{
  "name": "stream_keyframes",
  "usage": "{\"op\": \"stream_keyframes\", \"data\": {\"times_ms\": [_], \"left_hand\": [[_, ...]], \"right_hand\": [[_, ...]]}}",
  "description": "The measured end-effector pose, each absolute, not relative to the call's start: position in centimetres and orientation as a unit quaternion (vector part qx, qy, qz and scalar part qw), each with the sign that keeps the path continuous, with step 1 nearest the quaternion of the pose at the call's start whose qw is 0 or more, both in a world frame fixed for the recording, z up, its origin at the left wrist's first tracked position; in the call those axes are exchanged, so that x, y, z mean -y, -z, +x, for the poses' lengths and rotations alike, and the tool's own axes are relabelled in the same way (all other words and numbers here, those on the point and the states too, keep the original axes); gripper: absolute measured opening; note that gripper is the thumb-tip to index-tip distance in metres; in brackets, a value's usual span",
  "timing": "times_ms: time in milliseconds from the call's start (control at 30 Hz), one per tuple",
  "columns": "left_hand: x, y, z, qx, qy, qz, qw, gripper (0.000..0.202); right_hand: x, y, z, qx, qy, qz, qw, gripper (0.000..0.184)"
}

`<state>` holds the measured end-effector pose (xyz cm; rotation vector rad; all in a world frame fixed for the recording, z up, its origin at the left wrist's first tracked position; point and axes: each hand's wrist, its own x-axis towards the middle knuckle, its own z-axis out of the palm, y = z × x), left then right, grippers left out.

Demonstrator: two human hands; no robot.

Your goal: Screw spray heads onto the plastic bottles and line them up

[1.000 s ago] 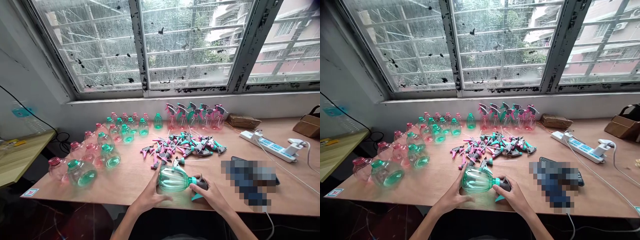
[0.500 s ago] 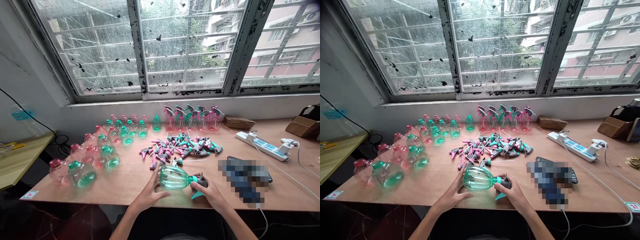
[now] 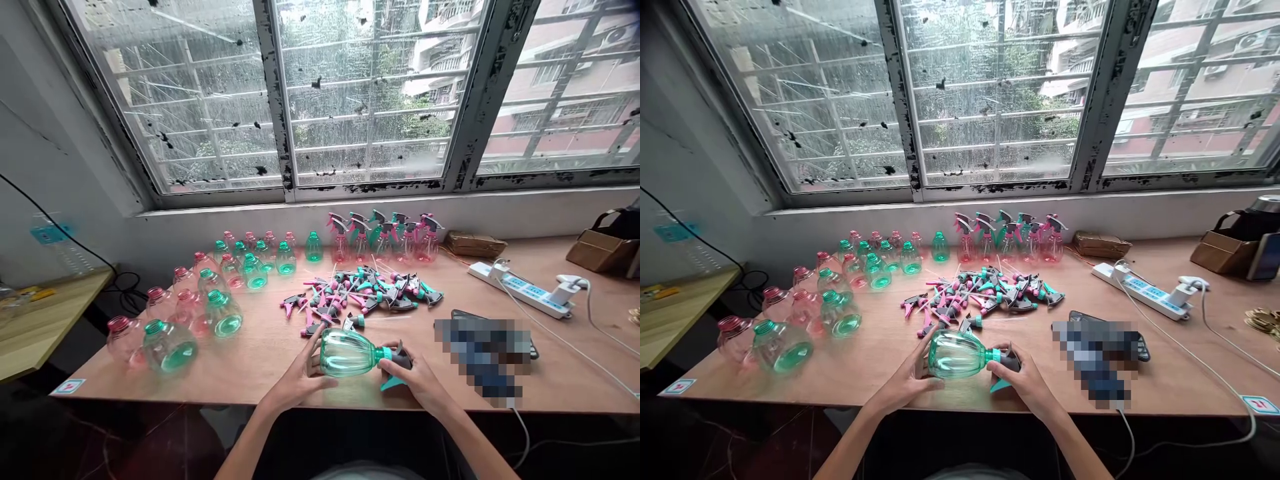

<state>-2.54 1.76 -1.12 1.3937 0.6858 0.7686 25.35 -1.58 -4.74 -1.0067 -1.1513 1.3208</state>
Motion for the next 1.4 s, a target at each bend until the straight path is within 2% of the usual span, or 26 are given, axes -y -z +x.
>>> {"op": "stream_keyframes", "data": {"times_ms": [200, 467, 667, 867, 1133, 1400], "left_hand": [[-1.7, 1.0, -2.6, -0.300, -0.338, 0.617, 0.644, 0.091], [-1.4, 0.8, -2.7, -0.302, -0.334, 0.626, 0.637, 0.109], [-1.4, 0.3, -2.7, -0.322, -0.323, 0.626, 0.632, 0.096], [-1.3, 0.3, -2.5, -0.309, -0.325, 0.628, 0.636, 0.112], [-1.7, 0.7, -2.9, -0.319, -0.311, 0.609, 0.656, 0.099], [-1.5, 0.8, -3.0, -0.306, -0.310, 0.611, 0.661, 0.111]], "right_hand": [[1.9, 4.2, 25.4, 0.492, -0.551, -0.431, 0.518, 0.036], [1.8, 4.3, 25.4, 0.494, -0.542, -0.435, 0.522, 0.039], [1.8, 3.7, 25.3, 0.493, -0.545, -0.435, 0.520, 0.035], [1.8, 3.7, 25.4, 0.480, -0.550, -0.439, 0.524, 0.037], [1.6, 4.3, 25.3, 0.478, -0.560, -0.428, 0.524, 0.035], [1.5, 4.5, 25.3, 0.469, -0.568, -0.433, 0.519, 0.035]]}}
